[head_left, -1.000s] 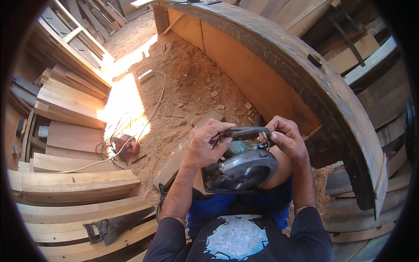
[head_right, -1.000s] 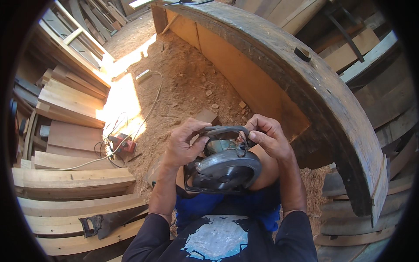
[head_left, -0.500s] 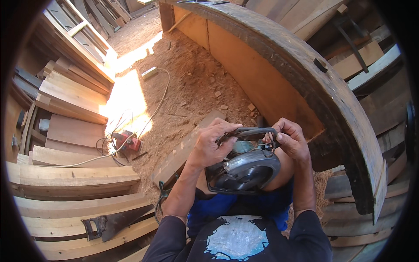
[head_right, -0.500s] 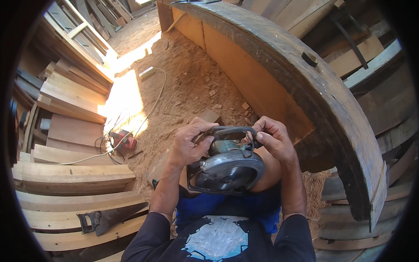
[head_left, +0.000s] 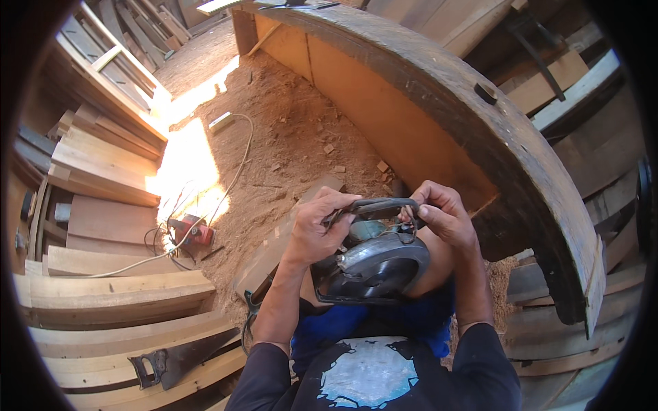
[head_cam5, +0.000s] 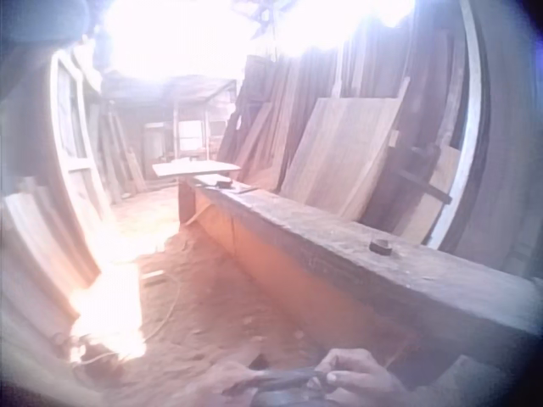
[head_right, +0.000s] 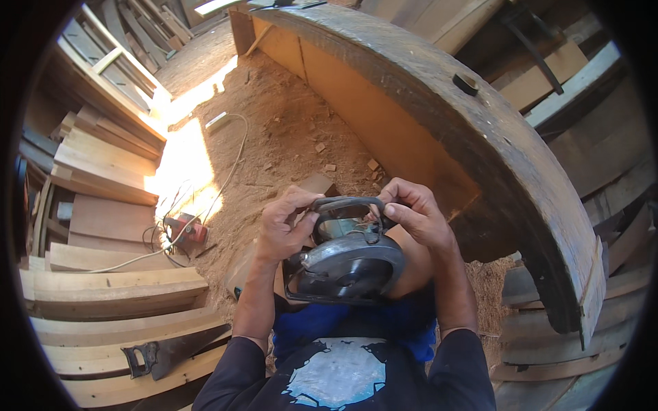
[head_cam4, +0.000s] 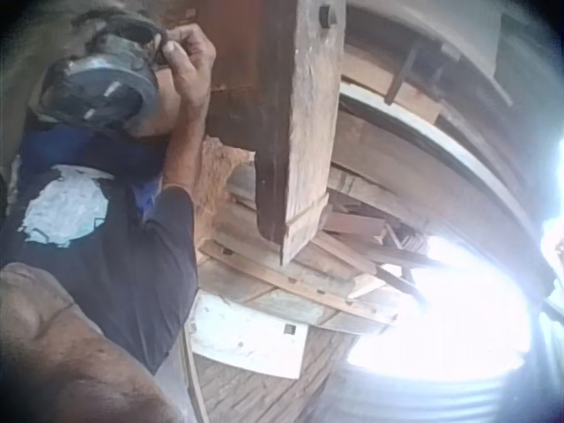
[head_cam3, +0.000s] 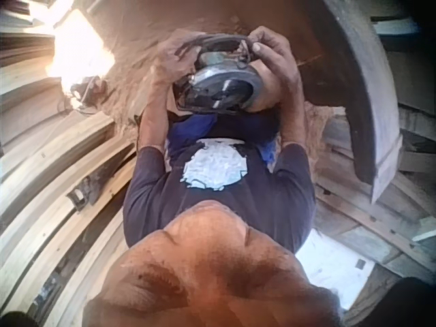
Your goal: The person repairs a circular saw by stripping and connecting electrical wires using their hands and a hammer.
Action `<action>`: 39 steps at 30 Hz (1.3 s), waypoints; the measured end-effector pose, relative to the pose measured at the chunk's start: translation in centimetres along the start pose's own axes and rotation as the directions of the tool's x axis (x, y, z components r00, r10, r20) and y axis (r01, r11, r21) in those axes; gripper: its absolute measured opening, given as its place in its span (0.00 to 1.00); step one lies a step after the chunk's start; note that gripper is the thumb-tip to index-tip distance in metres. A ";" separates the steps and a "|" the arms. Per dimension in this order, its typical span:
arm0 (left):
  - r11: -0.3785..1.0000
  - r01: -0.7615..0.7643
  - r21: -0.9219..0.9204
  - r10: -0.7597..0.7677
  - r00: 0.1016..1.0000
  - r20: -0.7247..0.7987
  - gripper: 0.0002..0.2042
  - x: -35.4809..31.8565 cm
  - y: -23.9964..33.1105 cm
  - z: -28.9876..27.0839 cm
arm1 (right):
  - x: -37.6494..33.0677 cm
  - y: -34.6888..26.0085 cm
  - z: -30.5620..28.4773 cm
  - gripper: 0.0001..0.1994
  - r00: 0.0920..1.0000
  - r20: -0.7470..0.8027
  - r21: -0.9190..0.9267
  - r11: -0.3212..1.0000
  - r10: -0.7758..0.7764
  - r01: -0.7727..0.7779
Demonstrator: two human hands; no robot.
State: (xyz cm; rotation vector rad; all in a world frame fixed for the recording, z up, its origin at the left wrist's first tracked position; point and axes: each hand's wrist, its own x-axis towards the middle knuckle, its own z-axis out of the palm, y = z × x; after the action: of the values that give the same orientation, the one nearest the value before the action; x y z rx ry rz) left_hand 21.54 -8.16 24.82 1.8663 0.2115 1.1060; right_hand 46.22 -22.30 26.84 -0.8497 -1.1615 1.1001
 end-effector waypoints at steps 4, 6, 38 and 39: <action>0.999 0.007 0.048 -0.005 1.000 -0.029 0.17 0.1 0.4 0.3 | -0.2 -0.1 -0.5 0.08 1.000 -0.002 0.015 1.000 0.021 -0.021; 0.986 -0.084 0.142 0.086 0.996 -0.014 0.17 0.5 0.9 0.4 | -0.4 0.0 -0.7 0.06 1.000 -0.006 0.011 1.000 -0.010 0.010; 0.991 0.059 0.120 -0.060 0.998 -0.003 0.08 -0.3 2.7 0.1 | -2.5 -5.7 4.8 0.17 0.982 -0.125 -0.621 0.783 -0.143 0.035; 0.989 0.055 0.137 -0.060 0.998 0.028 0.09 -0.2 2.6 0.0 | -2.4 -5.6 4.6 0.17 0.982 -0.127 -0.620 0.784 -0.141 0.033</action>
State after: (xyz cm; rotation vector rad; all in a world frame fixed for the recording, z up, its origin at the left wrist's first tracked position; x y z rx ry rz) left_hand 20.73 -9.75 26.76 1.9845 0.3271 1.0435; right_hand 42.90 -26.25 32.40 -1.3514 -1.4257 0.5403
